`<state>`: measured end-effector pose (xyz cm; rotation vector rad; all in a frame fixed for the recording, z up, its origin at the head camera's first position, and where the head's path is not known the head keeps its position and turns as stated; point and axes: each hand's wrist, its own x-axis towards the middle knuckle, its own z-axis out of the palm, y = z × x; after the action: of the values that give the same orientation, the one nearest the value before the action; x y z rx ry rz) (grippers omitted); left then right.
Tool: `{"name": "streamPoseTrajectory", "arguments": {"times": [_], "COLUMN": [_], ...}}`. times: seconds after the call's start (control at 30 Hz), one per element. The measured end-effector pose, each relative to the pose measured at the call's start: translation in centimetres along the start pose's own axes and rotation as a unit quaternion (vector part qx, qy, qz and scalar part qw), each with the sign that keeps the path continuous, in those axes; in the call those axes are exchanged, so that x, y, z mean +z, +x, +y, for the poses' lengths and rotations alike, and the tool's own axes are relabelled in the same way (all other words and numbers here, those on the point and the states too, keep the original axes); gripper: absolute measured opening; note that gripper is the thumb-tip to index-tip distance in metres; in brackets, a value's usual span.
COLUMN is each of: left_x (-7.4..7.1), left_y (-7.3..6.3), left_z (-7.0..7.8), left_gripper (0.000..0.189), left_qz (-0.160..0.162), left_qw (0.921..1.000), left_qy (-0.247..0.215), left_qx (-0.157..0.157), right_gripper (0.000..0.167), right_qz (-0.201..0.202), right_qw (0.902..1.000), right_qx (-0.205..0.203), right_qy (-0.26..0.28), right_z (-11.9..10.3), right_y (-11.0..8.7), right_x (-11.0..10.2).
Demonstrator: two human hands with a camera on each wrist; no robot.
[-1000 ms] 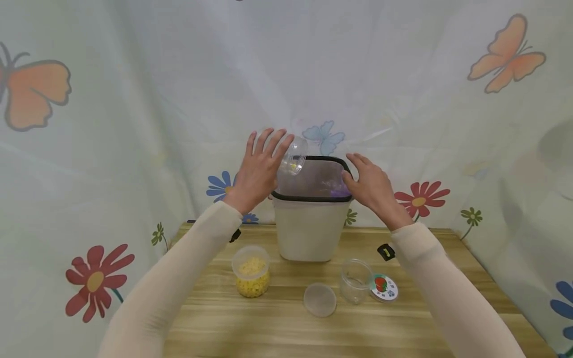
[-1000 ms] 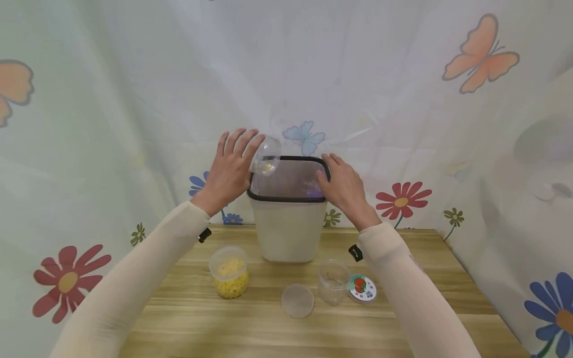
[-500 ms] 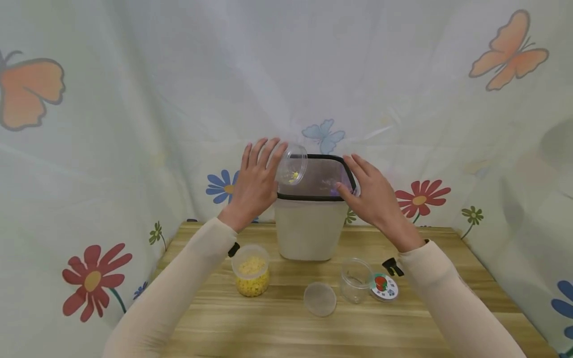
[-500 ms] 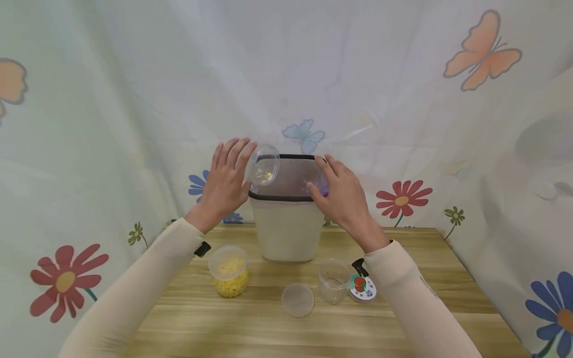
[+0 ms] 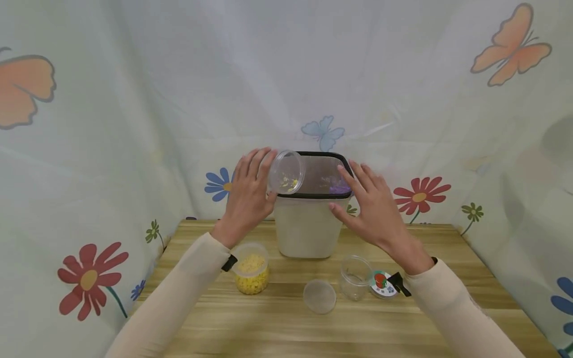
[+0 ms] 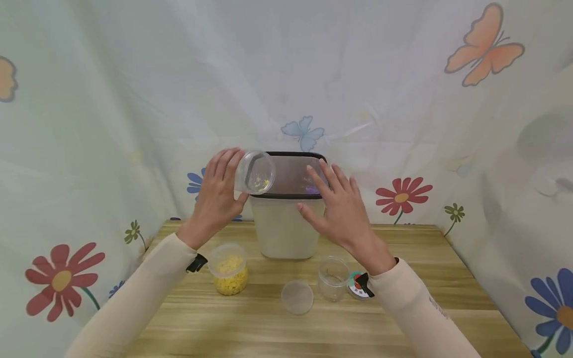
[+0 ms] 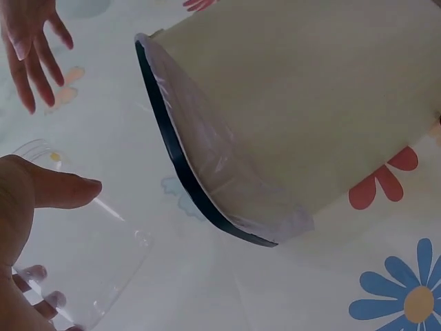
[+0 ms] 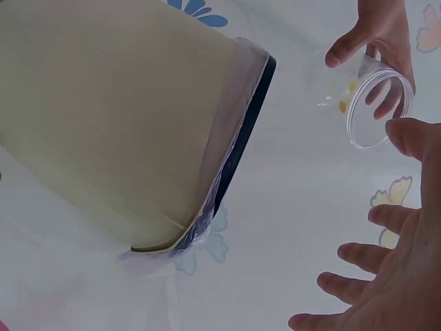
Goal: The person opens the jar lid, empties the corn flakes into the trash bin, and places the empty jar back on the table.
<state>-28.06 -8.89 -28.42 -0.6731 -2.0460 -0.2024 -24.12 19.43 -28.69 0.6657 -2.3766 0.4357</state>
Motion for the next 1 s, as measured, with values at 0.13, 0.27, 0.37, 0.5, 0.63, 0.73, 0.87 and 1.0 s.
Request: {"name": "streamPoseTrajectory", "arguments": {"times": [0.13, 0.27, 0.37, 0.5, 0.63, 0.73, 0.87, 1.0], "left_x": [-0.5, -0.7, -0.7, -0.5, -0.4, -0.2, 0.0, 0.3], "left_y": [-0.8, -1.8, -2.6, -3.7, -4.7, -5.5, -6.8, -8.2], "left_z": [0.5, 0.9, 1.5, 2.3, 2.9, 3.3, 3.7, 4.3], "left_gripper": [0.09, 0.091, 0.093, 0.097, 0.098, 0.098, 0.1, 0.101], "left_qz": [0.008, 0.021, 0.029, 0.034, 0.031, 0.023, 0.015, 0.009], "left_qw": [0.9996, 0.9981, 0.9957, 0.9923, 0.9899, 0.9878, 0.983, 0.975], "left_qy": [-0.026, -0.053, -0.078, -0.104, -0.117, -0.126, -0.144, -0.175], "left_qx": [-0.01, -0.025, -0.039, -0.059, -0.074, -0.089, -0.112, -0.137], "right_gripper": [0.08, 0.082, 0.083, 0.084, 0.083, 0.083, 0.08, 0.078], "right_qz": [0.005, 0.012, 0.006, 0.002, 0.005, 0.005, 0.009, 0.013], "right_qw": [1.0, 0.9998, 0.9998, 0.9997, 0.9996, 0.9997, 0.9996, 0.9993], "right_qx": [-0.007, -0.016, -0.021, -0.026, -0.028, -0.026, -0.028, -0.035], "right_qy": [-0.002, 0.001, 0.003, 0.003, 0.0, -0.003, -0.001, 0.005], "right_z": [-0.6, -1.1, -1.6, -2.1, -2.5, -2.7, -3.0, -3.1], "right_y": [-0.8, -1.5, -2.2, -3.1, -3.8, -4.5, -5.3, -5.7], "right_x": [-0.2, -0.3, -0.3, -0.3, -0.1, 0.1, 0.5, 0.9]}}
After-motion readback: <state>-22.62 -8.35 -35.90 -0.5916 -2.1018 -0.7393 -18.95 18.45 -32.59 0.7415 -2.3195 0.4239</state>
